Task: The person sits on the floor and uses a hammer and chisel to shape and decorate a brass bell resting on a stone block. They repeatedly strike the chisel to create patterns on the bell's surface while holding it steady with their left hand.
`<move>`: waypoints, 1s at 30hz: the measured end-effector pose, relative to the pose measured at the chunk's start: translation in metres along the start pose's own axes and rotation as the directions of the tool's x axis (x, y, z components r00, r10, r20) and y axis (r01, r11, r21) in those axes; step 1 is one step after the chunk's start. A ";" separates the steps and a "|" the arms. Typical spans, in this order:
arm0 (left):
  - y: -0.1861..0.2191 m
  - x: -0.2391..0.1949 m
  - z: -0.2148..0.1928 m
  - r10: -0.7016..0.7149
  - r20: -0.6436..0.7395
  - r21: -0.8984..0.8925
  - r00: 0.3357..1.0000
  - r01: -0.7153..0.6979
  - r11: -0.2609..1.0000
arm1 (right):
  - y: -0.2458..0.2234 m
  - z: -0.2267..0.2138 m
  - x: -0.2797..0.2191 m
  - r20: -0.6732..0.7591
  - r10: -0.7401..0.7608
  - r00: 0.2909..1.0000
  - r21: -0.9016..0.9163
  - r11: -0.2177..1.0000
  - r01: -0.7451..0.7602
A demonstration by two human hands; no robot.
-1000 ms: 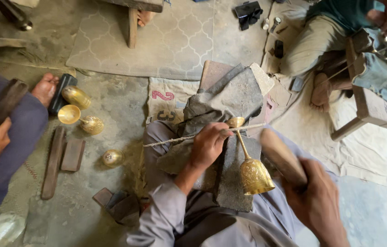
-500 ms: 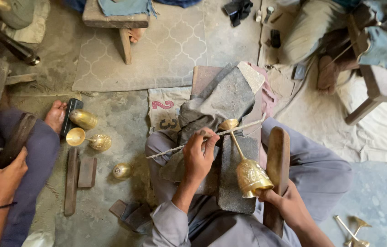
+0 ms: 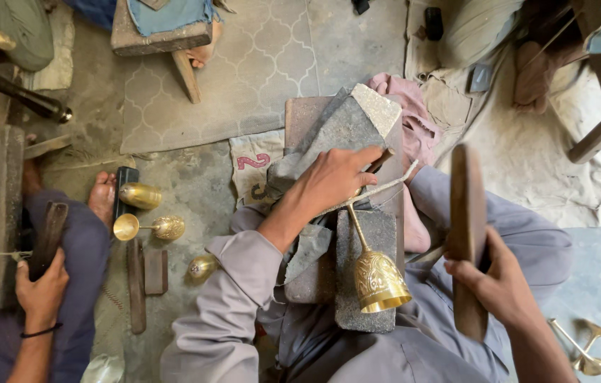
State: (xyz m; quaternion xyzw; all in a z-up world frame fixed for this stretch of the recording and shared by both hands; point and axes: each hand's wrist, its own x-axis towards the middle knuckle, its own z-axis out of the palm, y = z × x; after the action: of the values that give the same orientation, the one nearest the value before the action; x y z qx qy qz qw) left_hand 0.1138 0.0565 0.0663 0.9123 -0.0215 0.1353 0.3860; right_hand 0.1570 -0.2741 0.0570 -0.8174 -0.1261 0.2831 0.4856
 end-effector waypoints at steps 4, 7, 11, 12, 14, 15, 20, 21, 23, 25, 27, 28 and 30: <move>0.008 0.012 -0.002 -0.011 0.196 0.135 0.981 -0.016 0.991 | 0.009 -0.007 0.020 -0.138 -0.191 0.972 -0.393 0.911 0.123; 0.013 0.016 -0.005 -0.022 0.272 0.198 0.962 -0.034 0.980 | 0.007 0.001 0.026 -0.218 -0.302 0.928 -0.217 0.942 0.256; 0.012 0.014 -0.004 -0.011 0.305 0.184 0.952 -0.048 0.982 | -0.004 0.013 0.025 -0.280 -0.276 0.919 -0.256 0.945 0.206; 0.011 0.012 -0.004 -0.004 0.306 0.174 0.952 -0.052 0.983 | -0.009 0.012 0.026 -0.241 -0.399 0.885 -0.531 0.817 0.224; 0.007 0.006 -0.003 0.031 0.208 0.139 0.978 -0.061 0.988 | -0.021 0.012 0.030 -0.209 -0.524 0.826 -0.690 0.677 0.255; 0.006 0.001 -0.002 0.047 0.158 0.122 0.986 -0.066 0.990 | -0.028 0.013 0.033 -0.257 -0.540 0.801 -0.616 0.730 0.295; 0.000 -0.024 0.006 -0.027 -0.060 0.118 0.998 0.034 0.992 | -0.076 0.007 0.046 -0.095 -0.716 0.692 -0.762 0.499 0.412; -0.001 -0.029 0.009 -0.056 -0.089 0.104 0.994 0.065 0.992 | -0.087 0.007 0.047 -0.132 -0.719 0.682 -0.681 0.566 0.464; -0.003 -0.037 0.017 -0.074 -0.179 0.057 0.981 0.085 0.995 | -0.107 0.005 0.047 -0.072 -0.687 0.723 -0.716 0.540 0.442; -0.005 -0.041 0.024 -0.105 -0.265 0.018 0.958 0.114 0.993 | -0.128 -0.003 0.048 0.093 -0.582 0.808 -0.902 0.295 0.316; -0.007 -0.047 0.031 -0.158 -0.329 -0.025 0.931 0.158 0.987 | -0.141 0.001 0.044 0.067 -0.720 0.691 -0.770 0.403 0.495; -0.007 -0.049 0.034 -0.150 -0.359 -0.033 0.921 0.148 0.988 | -0.146 0.003 0.042 0.039 -0.778 0.627 -0.689 0.434 0.580; -0.008 -0.052 0.037 -0.134 -0.420 -0.044 0.898 0.127 0.991 | -0.154 0.003 0.043 0.166 -0.701 0.693 -0.890 0.196 0.412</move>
State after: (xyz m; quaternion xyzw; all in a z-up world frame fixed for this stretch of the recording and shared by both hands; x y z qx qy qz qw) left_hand 0.0734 0.0325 0.0221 0.8578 0.1225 0.3029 0.3968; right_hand 0.2005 -0.1750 0.1749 -0.8665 -0.4738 -0.1418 0.0674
